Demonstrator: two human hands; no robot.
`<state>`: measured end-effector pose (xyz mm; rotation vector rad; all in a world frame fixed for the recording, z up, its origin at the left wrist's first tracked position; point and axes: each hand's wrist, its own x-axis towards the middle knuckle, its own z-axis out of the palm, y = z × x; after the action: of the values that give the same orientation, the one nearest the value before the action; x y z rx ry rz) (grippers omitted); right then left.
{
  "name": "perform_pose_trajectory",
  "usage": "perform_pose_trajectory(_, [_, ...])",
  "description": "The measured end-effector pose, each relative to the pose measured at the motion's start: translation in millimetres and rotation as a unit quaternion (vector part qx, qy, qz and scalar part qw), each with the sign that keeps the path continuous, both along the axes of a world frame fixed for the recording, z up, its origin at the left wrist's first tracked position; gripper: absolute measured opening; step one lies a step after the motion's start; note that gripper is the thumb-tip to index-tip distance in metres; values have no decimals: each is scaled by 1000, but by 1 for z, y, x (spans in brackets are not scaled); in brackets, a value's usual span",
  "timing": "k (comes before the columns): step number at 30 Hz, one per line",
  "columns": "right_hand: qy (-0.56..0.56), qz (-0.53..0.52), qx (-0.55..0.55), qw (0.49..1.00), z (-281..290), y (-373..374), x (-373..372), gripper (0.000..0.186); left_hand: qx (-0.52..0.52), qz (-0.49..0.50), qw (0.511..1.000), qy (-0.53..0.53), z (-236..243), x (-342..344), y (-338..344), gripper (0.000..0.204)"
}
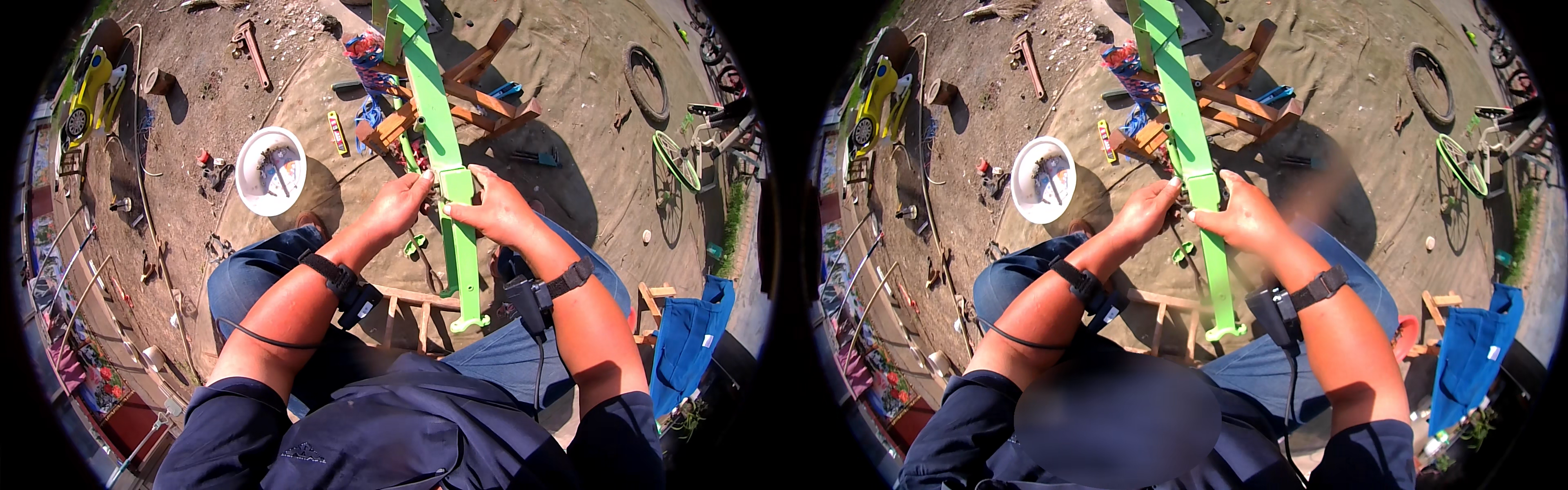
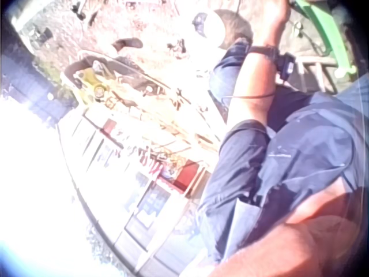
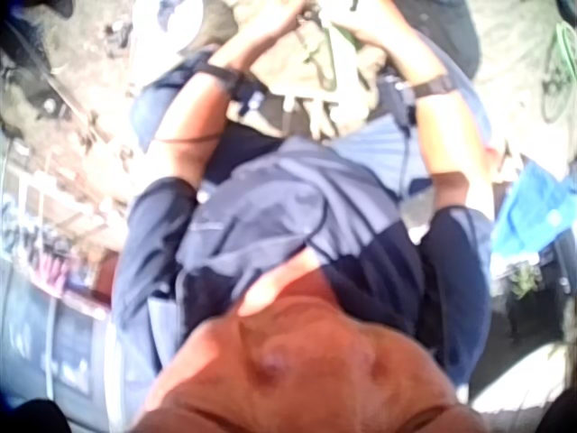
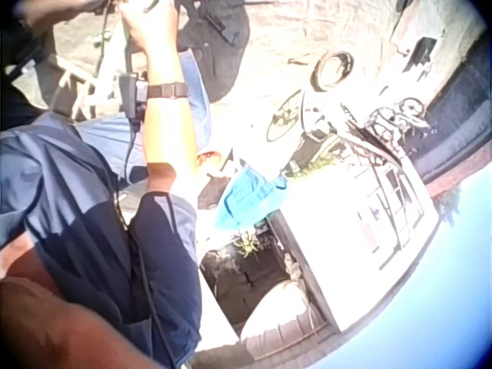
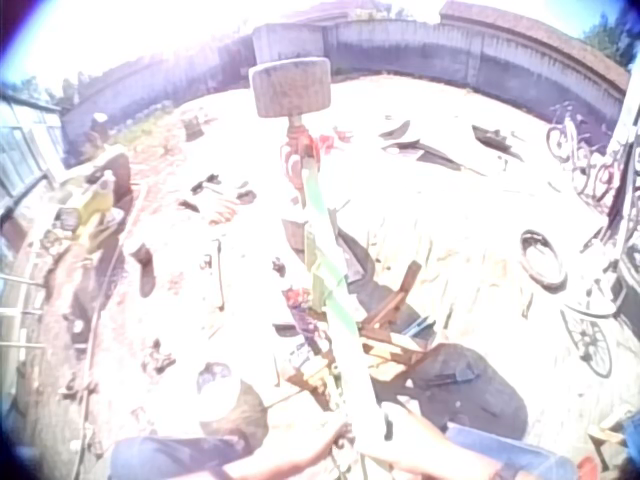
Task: The person is assembling a green bicycle frame while sitting on a low stool. They use a screwdriver to tighten bolts on the frame and handle various small metal parts, including a metal bracket and a bolt, which they insert into the frame.
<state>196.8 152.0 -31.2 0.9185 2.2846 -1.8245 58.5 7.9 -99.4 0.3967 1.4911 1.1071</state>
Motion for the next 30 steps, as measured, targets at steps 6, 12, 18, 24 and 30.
perform_pose_trajectory(6, [-23, 30, -49, 998, -4, 5, 0, 75, -8, 13, 1000, 11, 5, -3, 3, 26])
perform_pose_trajectory(12, [-16, 36, -54, 998, 2, 3, -3, 74, 61, 3, 992, 113, -21, 3, -5, 28])
perform_pose_trajectory(18, [-35, 28, -57, 997, 10, 3, -5, 84, -4, -19, 992, 126, -1, 1, -2, 27])
perform_pose_trajectory(24, [-59, 40, -9, 997, 5, 6, -2, 91, 17, -4, 996, 93, 5, 1, 1, 26])
perform_pose_trajectory(30, [-53, 38, -24, 998, 6, 6, -2, 89, -16, -33, 996, 80, 3, -2, 1, 26])
